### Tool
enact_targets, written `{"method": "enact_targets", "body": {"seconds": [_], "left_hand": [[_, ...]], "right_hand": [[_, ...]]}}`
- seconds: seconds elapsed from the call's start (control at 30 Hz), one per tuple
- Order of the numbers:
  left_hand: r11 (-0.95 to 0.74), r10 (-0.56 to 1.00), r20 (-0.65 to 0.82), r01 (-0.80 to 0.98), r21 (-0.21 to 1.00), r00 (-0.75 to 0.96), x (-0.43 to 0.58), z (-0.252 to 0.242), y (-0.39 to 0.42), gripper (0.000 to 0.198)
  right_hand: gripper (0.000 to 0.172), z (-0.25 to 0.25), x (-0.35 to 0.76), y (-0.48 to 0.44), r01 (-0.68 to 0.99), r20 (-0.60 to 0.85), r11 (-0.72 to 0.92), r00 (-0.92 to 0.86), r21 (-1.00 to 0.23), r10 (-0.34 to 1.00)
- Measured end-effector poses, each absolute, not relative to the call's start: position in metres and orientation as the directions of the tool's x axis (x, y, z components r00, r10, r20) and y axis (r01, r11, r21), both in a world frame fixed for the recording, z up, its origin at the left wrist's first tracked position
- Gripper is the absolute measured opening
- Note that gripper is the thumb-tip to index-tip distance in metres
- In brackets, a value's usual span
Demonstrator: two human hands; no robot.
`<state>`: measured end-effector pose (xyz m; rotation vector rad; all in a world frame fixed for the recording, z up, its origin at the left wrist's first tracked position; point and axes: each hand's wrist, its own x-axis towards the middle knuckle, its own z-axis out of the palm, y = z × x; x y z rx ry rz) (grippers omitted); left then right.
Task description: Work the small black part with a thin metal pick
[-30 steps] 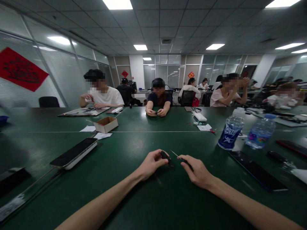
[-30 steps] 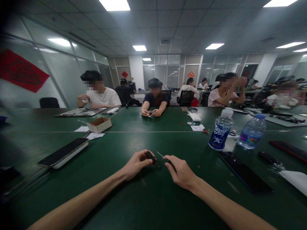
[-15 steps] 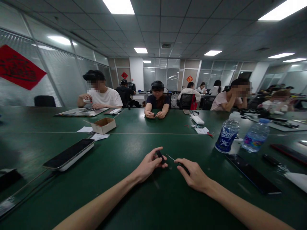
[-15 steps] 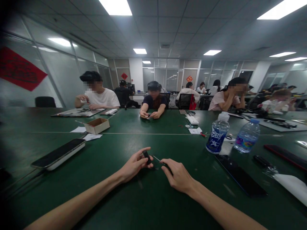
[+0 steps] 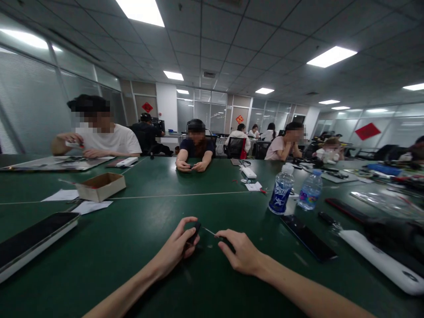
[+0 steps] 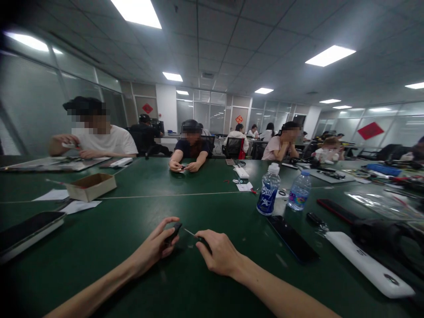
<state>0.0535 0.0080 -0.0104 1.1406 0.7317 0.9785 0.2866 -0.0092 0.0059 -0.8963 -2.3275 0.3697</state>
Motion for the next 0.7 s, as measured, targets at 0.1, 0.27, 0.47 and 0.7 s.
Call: {"method": "enact_targets", "body": {"seconds": [0.1, 0.27, 0.47, 0.7], "left_hand": [[0.144, 0.906, -0.009, -0.289, 0.947, 0.422, 0.0543, -0.0075, 0.0069, 0.031], [0.14, 0.904, 0.0, -0.297, 0.945, 0.427, 0.0568, -0.0028, 0.0068, 0.025], [0.071, 0.938, 0.028, -0.27, 0.96, 0.346, 0.0584, -0.001, 0.005, 0.033], [0.095, 0.937, 0.016, -0.3, 0.949, 0.348, 0.0577, -0.0005, 0.0054, 0.036]], "right_hand": [[0.025, 0.0046, 0.2872, -0.009, 0.518, 0.45, 0.737, -0.584, -0.433, 0.675], [0.025, 0.0048, 0.2878, -0.0098, 0.527, 0.439, 0.74, -0.595, -0.419, 0.673], [0.024, 0.0057, 0.2882, -0.0111, 0.538, 0.422, 0.735, -0.602, -0.413, 0.678], [0.025, 0.0055, 0.2889, -0.011, 0.561, 0.422, 0.739, -0.607, -0.373, 0.674]]}}
